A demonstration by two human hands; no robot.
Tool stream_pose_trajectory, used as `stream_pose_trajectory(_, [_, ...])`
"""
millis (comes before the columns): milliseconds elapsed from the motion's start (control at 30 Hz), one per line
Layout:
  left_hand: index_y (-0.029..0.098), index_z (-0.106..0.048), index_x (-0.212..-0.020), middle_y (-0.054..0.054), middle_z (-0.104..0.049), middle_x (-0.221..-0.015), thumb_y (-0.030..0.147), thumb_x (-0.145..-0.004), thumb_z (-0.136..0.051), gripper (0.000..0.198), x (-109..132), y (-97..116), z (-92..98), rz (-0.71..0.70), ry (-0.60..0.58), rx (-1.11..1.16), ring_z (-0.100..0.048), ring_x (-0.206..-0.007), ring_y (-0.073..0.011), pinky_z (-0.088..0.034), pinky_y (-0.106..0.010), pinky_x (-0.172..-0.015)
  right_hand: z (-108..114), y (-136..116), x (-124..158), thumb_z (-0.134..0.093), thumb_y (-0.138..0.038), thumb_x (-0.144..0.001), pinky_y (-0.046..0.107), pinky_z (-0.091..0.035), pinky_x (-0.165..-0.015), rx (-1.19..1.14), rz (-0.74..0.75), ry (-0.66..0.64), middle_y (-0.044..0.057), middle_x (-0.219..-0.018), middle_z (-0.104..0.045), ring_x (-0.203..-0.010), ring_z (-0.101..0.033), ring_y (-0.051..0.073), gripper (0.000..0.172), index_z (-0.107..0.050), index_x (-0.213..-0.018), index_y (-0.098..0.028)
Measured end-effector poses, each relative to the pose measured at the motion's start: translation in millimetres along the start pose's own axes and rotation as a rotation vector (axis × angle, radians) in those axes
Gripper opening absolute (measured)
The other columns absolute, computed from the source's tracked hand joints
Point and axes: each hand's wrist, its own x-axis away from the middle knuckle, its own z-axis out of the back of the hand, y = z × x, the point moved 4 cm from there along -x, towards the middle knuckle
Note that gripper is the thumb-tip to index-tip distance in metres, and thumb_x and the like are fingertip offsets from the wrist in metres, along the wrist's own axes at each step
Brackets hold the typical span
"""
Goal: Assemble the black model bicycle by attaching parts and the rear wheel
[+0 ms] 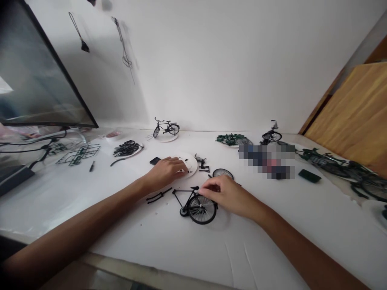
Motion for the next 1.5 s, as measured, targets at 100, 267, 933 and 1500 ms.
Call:
stream_pose_trajectory(100, [0.017,-0.066,-0.099,-0.006,-0.071,-0.095,0.024,-0.102,-0.046,0.021,-1.7,3.5,-0.3,-0.034,-0.012,-0.031,-0.062,-0.091,-0.0198,-0.041,-0.033,-0.084,1.9,3.4,-1.7,-0.059,-0.052,-0.089,0.028,-0.042,-0.055,-0.075,-0.104,0.011,0.002,-0.075,-0.065,-0.061,-0.056,0.015,0.035,-0.075,-0.092,-0.022])
stream_pose_trajectory(267, [0.017,-0.063,-0.084,-0.004,-0.068,-0.083,0.017,-0.1,-0.046,0.023,-2.7,9.0,3.0,-0.069,-0.023,-0.066,-0.06,-0.083,-0.019,-0.038,-0.033,-0.082,0.3,7.5,-2.7,-0.061,-0.052,-0.088,0.025,-0.041,-0.049,-0.203,-0.184,-0.005,-0.001,-0.066,-0.057,-0.05,-0.049,0.01,0.036,-0.073,-0.092,-0.018])
stream_pose_trajectory(933, [0.015,-0.068,-0.101,-0.01,-0.064,-0.104,0.006,-0.088,-0.046,0.027,8.9,-12.4,14.1,0.153,0.007,0.121,-0.061,-0.08,-0.0172,-0.047,-0.032,-0.075,-0.2,10.2,-3.4,-0.077,-0.037,-0.077,0.044,-0.049,-0.101,-0.414,-0.178,0.063,0.009,-0.123,-0.07,-0.117,-0.063,0.028,0.046,-0.069,-0.119,-0.022])
stream_pose_trajectory(1500, [0.02,-0.075,-0.086,-0.004,-0.075,-0.091,0.021,-0.085,-0.059,0.016,11.3,-23.8,16.7,0.351,0.03,0.494,-0.069,-0.082,-0.0174,-0.056,-0.029,-0.078,1.6,19.0,-4.5,-0.074,-0.033,-0.08,0.039,-0.053,-0.093,-0.539,-0.168,0.184,0.009,-0.11,-0.073,-0.093,-0.068,0.02,0.043,-0.068,-0.121,-0.02])
